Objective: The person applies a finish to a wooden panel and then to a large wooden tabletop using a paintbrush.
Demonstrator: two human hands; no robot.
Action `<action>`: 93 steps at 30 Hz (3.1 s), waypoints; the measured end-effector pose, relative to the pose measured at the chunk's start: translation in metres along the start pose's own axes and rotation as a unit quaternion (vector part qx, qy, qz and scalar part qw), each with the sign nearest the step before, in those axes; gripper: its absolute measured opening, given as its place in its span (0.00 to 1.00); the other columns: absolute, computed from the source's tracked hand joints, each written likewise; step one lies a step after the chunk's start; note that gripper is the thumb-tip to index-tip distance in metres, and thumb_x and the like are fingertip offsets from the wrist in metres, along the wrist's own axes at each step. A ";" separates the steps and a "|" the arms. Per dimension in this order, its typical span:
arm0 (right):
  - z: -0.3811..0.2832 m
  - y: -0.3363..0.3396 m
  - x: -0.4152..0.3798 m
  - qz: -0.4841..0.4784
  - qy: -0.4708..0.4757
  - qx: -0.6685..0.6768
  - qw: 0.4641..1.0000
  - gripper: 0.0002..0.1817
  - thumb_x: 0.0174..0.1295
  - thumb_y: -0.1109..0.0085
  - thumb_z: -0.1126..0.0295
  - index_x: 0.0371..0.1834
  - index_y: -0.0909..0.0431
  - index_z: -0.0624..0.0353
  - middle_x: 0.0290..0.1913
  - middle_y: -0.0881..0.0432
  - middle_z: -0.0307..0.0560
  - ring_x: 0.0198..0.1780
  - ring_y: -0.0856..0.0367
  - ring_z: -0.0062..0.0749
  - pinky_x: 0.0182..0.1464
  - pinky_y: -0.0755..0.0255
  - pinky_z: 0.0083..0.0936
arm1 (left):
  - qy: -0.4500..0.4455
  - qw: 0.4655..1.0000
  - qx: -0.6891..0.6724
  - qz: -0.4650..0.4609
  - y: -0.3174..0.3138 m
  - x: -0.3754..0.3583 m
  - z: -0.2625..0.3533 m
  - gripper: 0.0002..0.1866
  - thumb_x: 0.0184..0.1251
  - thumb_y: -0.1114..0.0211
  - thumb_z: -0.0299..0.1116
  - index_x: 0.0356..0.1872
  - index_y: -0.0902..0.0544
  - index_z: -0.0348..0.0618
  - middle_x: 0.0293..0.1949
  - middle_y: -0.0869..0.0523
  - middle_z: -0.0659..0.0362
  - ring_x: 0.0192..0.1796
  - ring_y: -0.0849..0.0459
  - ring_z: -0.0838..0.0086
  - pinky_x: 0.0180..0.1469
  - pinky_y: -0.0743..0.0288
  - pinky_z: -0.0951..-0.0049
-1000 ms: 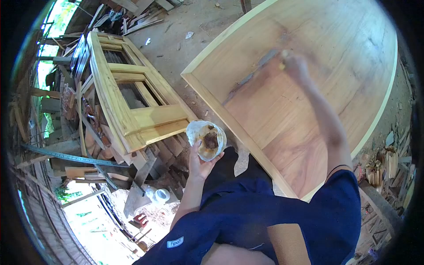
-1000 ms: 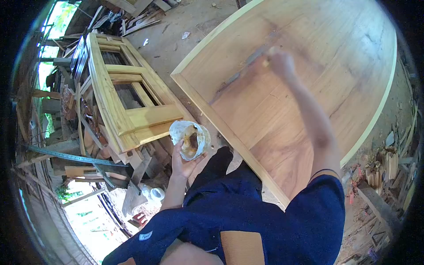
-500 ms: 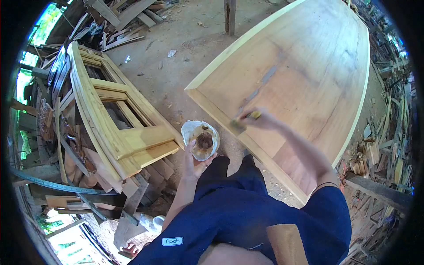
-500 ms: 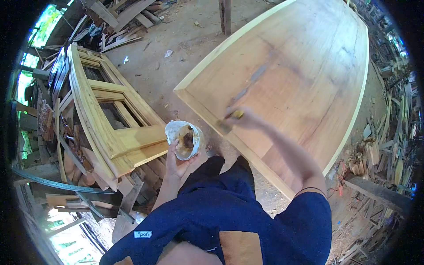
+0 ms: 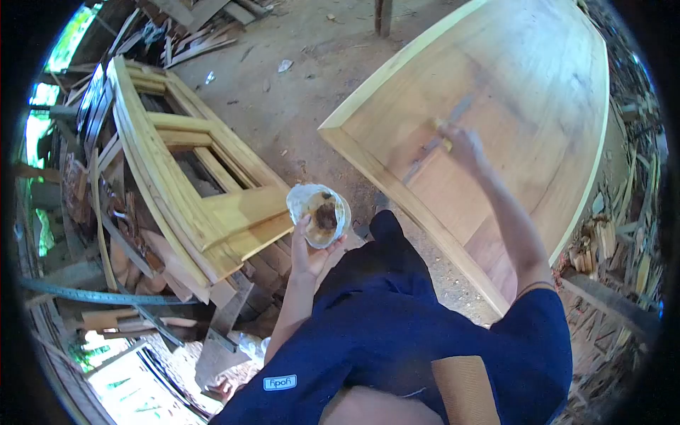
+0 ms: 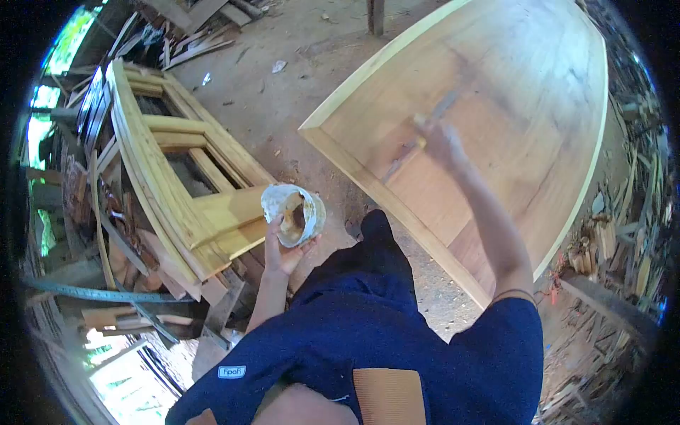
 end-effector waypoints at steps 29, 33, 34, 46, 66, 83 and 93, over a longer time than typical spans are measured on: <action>-0.064 -0.016 0.094 -0.091 0.034 0.107 0.989 0.07 0.50 0.41 0.72 0.34 0.20 0.53 0.35 0.20 0.48 0.38 0.17 0.41 0.37 0.22 0.36 | -0.054 0.992 -0.041 0.106 -0.037 0.035 0.053 0.32 0.64 0.42 0.51 0.65 0.36 0.47 0.62 0.28 0.51 0.60 0.27 0.52 0.59 0.30 0.45; -0.154 -0.007 0.102 -0.147 0.061 0.380 0.911 0.09 0.55 0.37 0.70 0.40 0.18 0.57 0.39 0.15 0.49 0.41 0.16 0.42 0.41 0.23 0.33 | -0.055 0.995 -0.040 0.074 -0.053 0.043 0.058 0.31 0.65 0.43 0.51 0.65 0.35 0.48 0.61 0.27 0.52 0.61 0.27 0.54 0.58 0.30 0.46; -0.155 -0.009 0.110 -0.143 0.059 0.380 0.912 0.09 0.55 0.37 0.70 0.40 0.18 0.57 0.39 0.15 0.49 0.41 0.16 0.42 0.41 0.23 0.33 | -0.059 0.995 -0.039 0.068 -0.058 0.044 0.060 0.30 0.65 0.44 0.51 0.65 0.35 0.48 0.61 0.27 0.53 0.61 0.27 0.54 0.58 0.30 0.46; 0.154 -0.015 0.244 0.001 -0.125 0.310 0.943 0.13 0.56 0.36 0.63 0.41 0.18 0.57 0.33 0.15 0.44 0.32 0.18 0.25 0.33 0.26 0.25 | -0.061 0.994 -0.044 0.081 -0.047 0.044 0.053 0.30 0.65 0.45 0.51 0.65 0.35 0.52 0.62 0.28 0.55 0.61 0.27 0.54 0.60 0.31 0.45; -0.091 -0.044 0.117 -0.098 -0.155 0.571 0.800 0.11 0.57 0.36 0.66 0.38 0.17 0.62 0.28 0.15 0.45 0.30 0.18 0.23 0.31 0.26 0.24 | -0.056 0.996 -0.056 0.033 -0.065 0.040 0.043 0.31 0.64 0.40 0.47 0.65 0.37 0.48 0.61 0.28 0.51 0.60 0.26 0.55 0.57 0.29 0.42; -0.064 0.032 -0.052 -0.070 -0.042 0.145 0.986 0.14 0.53 0.39 0.74 0.44 0.20 0.56 0.42 0.17 0.52 0.40 0.18 0.48 0.42 0.23 0.34 | -0.024 0.999 -0.032 -0.003 -0.036 0.010 -0.028 0.31 0.63 0.38 0.45 0.64 0.36 0.46 0.60 0.27 0.50 0.57 0.24 0.52 0.54 0.26 0.43; -0.016 0.014 -0.117 -0.179 -0.217 0.545 0.790 0.09 0.63 0.40 0.70 0.43 0.19 0.63 0.36 0.17 0.37 0.38 0.20 0.20 0.39 0.24 0.18 | -0.065 0.997 -0.032 0.013 -0.042 -0.029 -0.051 0.33 0.61 0.37 0.45 0.65 0.36 0.45 0.60 0.28 0.49 0.58 0.25 0.51 0.56 0.27 0.42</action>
Point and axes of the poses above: each hand's wrist, its own x-axis towards the middle knuckle, its own y-axis out of the back of the hand, z = x × y, the point moved 9 cm from there along x, towards the middle knuckle
